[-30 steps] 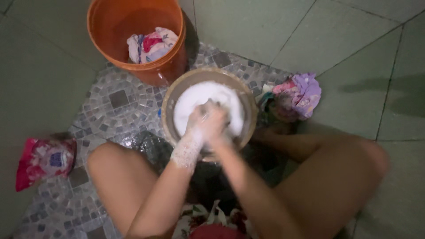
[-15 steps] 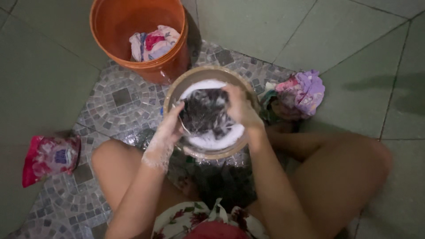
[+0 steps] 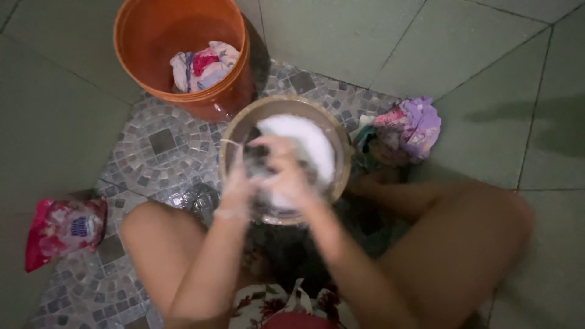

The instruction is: The person hand washes various pieces of clothing in a small basin filled with soapy water. They scrub and rinse each item individually, then place the washed clothes into a larger orange bucket nearby.

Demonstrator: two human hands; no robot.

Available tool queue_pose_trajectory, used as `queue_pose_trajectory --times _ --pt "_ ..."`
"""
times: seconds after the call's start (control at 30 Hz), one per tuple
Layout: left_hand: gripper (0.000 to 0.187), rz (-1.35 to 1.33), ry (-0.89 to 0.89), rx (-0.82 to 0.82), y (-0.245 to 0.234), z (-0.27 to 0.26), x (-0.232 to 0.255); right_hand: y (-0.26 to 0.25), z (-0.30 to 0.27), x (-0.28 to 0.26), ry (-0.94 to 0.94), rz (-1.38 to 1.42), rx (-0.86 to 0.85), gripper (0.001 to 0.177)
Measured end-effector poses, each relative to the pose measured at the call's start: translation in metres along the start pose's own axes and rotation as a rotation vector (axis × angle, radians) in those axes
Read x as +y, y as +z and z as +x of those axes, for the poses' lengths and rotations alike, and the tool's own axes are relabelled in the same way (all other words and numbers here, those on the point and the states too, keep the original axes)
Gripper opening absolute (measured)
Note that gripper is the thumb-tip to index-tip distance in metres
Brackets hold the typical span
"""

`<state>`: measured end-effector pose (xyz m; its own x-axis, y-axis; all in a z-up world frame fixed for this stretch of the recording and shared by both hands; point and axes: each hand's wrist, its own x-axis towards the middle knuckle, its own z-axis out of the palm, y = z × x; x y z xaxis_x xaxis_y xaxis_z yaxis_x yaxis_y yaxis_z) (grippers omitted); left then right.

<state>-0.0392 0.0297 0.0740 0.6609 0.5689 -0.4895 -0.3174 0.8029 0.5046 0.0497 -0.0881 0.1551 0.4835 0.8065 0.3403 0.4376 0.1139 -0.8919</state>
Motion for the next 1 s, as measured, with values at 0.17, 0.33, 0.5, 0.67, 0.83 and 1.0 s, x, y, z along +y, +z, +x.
queue_pose_trajectory --times 0.17,0.33,0.5,0.67,0.83,1.0 --pt "0.048 0.142 -0.053 -0.331 -0.027 0.02 -0.045 0.024 -0.003 -0.038 -0.155 -0.205 0.22 0.022" --pt "0.042 0.847 0.082 -0.029 0.002 -0.006 -0.062 0.006 0.031 0.041 0.336 -0.22 0.508 0.033" --pt "0.036 0.154 0.026 -0.189 -0.014 0.021 -0.06 0.033 -0.012 0.009 0.106 -0.15 0.345 0.025" --pt "0.035 0.257 -0.108 0.006 0.023 -0.012 -0.036 0.017 -0.009 0.037 0.223 -0.118 0.402 0.026" --pt "0.039 0.421 -0.203 0.222 0.086 -0.068 0.023 -0.063 0.01 0.061 0.767 -0.294 0.283 0.032" --pt "0.05 0.661 0.181 -0.382 0.071 -0.093 0.095 -0.122 0.01 0.048 0.603 0.066 0.155 0.03"
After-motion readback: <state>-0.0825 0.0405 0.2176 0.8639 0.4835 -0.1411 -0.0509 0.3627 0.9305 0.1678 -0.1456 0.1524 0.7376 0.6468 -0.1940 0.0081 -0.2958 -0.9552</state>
